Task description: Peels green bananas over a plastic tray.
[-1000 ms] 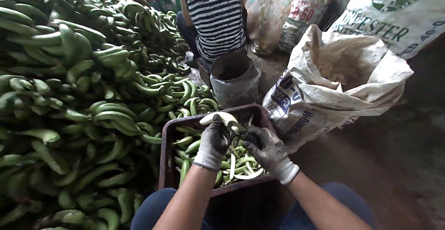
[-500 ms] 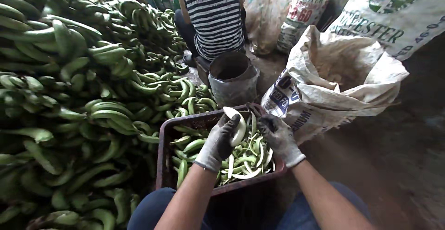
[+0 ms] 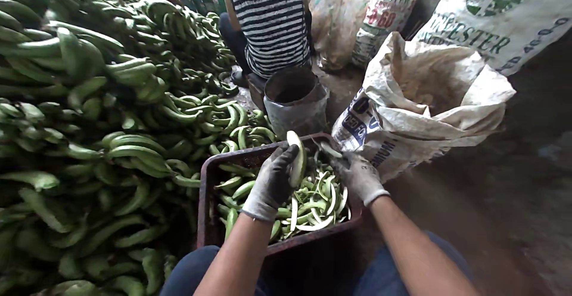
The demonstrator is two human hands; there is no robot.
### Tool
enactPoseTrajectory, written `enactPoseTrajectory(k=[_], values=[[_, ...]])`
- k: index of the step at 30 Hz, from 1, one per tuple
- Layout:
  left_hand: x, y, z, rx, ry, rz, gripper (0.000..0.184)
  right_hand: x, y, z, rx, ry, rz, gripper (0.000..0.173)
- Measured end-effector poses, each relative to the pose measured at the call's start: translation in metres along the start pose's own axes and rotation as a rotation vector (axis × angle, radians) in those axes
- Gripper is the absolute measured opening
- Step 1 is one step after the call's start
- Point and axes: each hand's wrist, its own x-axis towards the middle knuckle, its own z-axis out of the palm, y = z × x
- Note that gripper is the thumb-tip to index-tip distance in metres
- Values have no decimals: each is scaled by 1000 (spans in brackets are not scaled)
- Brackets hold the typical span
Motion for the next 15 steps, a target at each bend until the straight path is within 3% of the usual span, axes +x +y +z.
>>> enactPoseTrajectory(k=[3,8,12,15], values=[[-1,4,-2,-105,109,54,35,2,7,-4,-99,-83,45,66],[-1,7,-4,-334,261,16,36,-10,-5,3,84,-20,-73,68],[3,6,-7,-353,337,18,28,7,13,33,233,-418,111,61],[4,11,-11,-338,351,57,28,-1,8,32,602,-543,286,58]])
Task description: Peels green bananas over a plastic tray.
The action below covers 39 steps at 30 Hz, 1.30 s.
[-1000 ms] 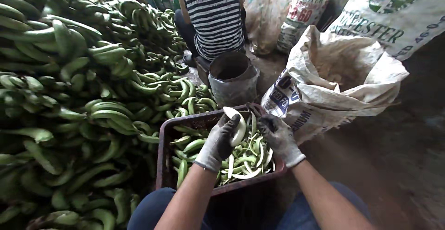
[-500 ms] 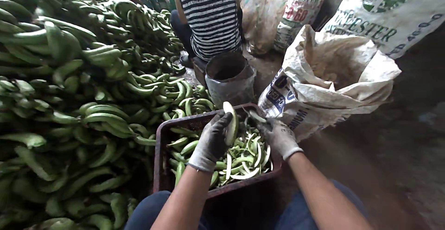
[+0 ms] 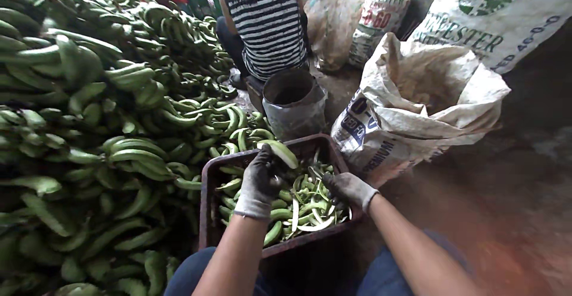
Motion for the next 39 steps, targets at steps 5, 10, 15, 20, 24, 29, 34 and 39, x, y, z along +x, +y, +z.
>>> enactPoseTrajectory(k=[5,10,15,20,24,29,34,39], values=[[1,2,-2,48,-38,43,25,-8,-7,-11,620,-261,-104,55],[-2,3,0,14,-2,26,25,0,-5,-15,693,-281,-87,56],[-2,3,0,19,-11,34,27,-16,-12,-9,676,-245,-81,54],[1,1,-1,10,-14,48,22,-29,-17,-5,657,-240,-120,51],[-1,-1,-2,20,-74,39,29,-27,-17,1,454,-60,-189,53],[1,-4,-2,76,-16,77,22,-17,-16,10,198,114,-261,74],[2,-6,-2,64,79,60,21,-17,-7,14,-331,407,-542,90],[1,-8,0,-22,62,29,20,-17,-2,32,-237,451,-821,60]])
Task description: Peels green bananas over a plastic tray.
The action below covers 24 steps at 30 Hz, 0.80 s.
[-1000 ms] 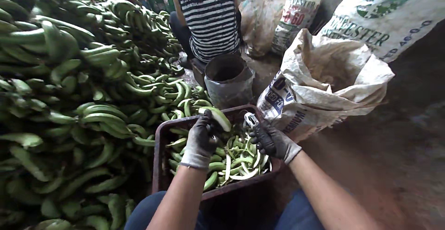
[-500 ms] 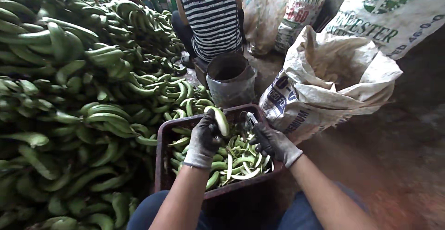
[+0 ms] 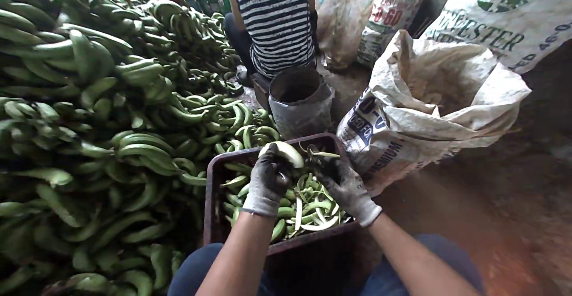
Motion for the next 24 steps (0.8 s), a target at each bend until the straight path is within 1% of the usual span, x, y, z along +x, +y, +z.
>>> enactPoseTrajectory(k=[1,2,3,4,5,6,7,8,10,12,13,14,15,16,17,18,19,21,23,24], values=[[0,-1,-1,-11,-3,-9,20,-1,-2,1,100,-21,31,56],[0,-1,-1,-14,0,-16,21,-2,-6,1,264,-65,111,49],[1,-2,-1,-15,7,-22,22,-2,-9,0,486,-131,252,40],[1,-2,-1,-6,16,-24,23,-1,-11,-4,691,-226,423,40],[0,-2,0,4,26,-21,23,2,-12,-10,803,-321,597,44],[-1,-3,1,19,34,-17,23,4,-11,-16,856,-381,724,45],[-2,-2,2,35,37,-12,23,6,-10,-20,897,-395,793,45],[-2,-2,3,43,36,-8,22,7,-9,-24,925,-379,812,46],[-1,-1,3,46,41,8,21,9,-7,-28,958,-355,793,49],[0,-1,2,59,43,16,21,11,-3,-29,983,-374,788,51],[0,-2,1,57,31,9,21,11,-3,-30,977,-367,774,52],[1,-3,1,48,18,-1,20,11,-5,-30,921,-322,725,51],[2,-4,1,28,11,-8,20,10,-7,-28,805,-242,620,47],[2,-4,1,8,13,-14,21,8,-7,-23,626,-159,458,41],[2,-3,1,-7,20,-21,21,6,-4,-17,403,-80,274,40],[1,-3,0,-20,18,-31,22,2,-2,-11,200,-26,113,47],[0,-2,0,-34,7,-45,23,-1,-1,-5,70,12,-17,53],[-2,-3,2,-55,-20,-77,28,-8,-6,3,-28,36,-143,59],[-5,-4,2,-59,-46,-85,33,-12,-9,8,-46,27,-182,58],[-6,-5,2,-63,-55,-87,31,-13,-9,9,-46,28,-187,57]])
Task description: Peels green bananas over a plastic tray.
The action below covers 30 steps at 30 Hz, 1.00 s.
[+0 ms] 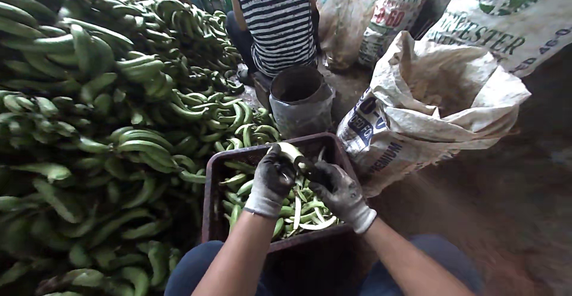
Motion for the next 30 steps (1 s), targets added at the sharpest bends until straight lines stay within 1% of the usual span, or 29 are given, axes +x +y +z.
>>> enactPoseTrajectory(k=[2,4,5,8,10,12,15,17,18,20,22,23,26,30], values=[[-1,-3,1,24,8,-2,27,1,1,1,9,9,-17,54],[-1,-1,3,119,15,-4,26,2,3,-1,21,21,-65,50],[-2,1,5,186,20,-13,28,3,4,-3,27,23,-92,49],[-7,11,7,366,-48,-60,34,4,5,-7,37,13,-156,45],[-12,17,11,455,-67,-77,36,4,5,-9,21,-13,-183,45],[-14,19,10,450,-76,-68,35,4,4,-9,21,-17,-202,45],[-13,13,6,292,-90,-19,33,6,4,-12,34,2,-171,45],[-14,13,4,271,-112,-24,33,9,6,-17,-13,2,-172,46],[-13,16,4,300,-125,-45,33,10,8,-19,-51,2,-188,47],[-12,22,4,385,-177,-113,27,12,10,-24,-110,-9,-228,49],[-14,23,2,468,-241,-153,20,11,9,-29,-100,-47,-240,49],[-16,23,1,500,-262,-167,20,10,7,-32,-72,-70,-237,49],[-17,25,4,547,-307,-163,20,13,6,-36,-48,-113,-249,50],[-18,23,3,648,-413,-155,22,19,7,-40,-38,-117,-248,50]])
